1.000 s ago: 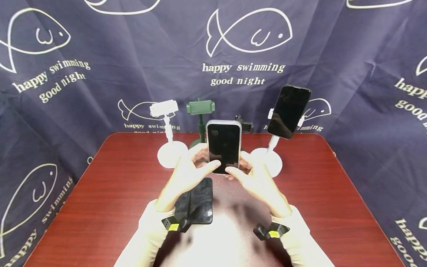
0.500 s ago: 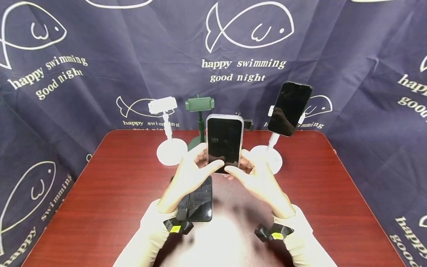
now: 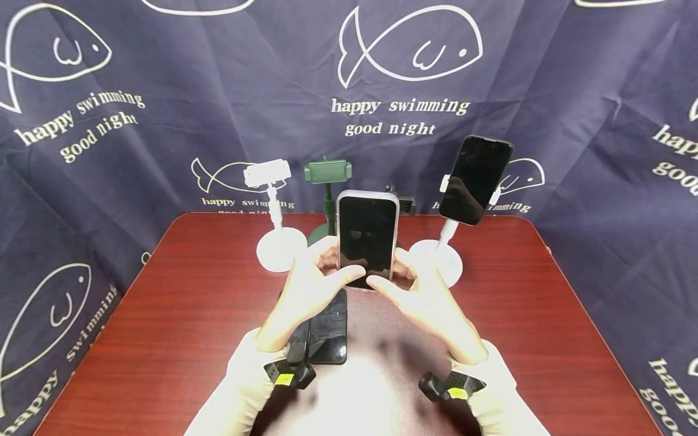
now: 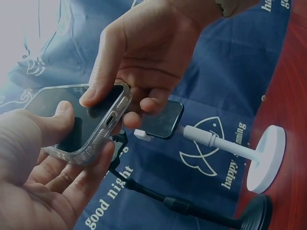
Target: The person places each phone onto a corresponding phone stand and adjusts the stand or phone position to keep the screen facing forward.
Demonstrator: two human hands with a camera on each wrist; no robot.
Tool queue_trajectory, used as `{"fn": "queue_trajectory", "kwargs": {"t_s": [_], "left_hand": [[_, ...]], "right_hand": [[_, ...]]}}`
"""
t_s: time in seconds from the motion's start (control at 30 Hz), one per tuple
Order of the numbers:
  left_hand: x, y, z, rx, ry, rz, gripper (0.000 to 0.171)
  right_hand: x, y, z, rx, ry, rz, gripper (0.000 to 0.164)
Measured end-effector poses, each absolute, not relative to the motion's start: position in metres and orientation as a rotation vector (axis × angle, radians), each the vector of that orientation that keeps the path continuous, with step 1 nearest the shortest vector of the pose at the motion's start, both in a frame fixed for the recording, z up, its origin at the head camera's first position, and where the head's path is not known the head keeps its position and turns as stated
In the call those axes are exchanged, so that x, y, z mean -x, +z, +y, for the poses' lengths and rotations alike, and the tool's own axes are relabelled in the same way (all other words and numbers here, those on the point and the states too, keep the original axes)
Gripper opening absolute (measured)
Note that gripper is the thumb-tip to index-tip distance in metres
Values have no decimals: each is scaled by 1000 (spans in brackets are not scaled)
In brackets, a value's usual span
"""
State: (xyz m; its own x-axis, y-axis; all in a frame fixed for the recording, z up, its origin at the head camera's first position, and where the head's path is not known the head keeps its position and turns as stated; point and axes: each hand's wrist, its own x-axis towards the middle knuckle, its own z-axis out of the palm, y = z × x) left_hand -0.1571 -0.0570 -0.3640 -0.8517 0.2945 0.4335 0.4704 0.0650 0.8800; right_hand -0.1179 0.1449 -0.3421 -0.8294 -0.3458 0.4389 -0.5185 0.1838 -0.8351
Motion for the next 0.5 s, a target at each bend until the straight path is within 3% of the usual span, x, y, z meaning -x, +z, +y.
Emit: {"fn": "queue_trajectory", "kwargs": {"t_s": [0.5], "left_hand": [[154,-360,-55,721,-1778,-2253,35]], "right_hand": [[128,-354,151,-806,1682,-2403,40]]}}
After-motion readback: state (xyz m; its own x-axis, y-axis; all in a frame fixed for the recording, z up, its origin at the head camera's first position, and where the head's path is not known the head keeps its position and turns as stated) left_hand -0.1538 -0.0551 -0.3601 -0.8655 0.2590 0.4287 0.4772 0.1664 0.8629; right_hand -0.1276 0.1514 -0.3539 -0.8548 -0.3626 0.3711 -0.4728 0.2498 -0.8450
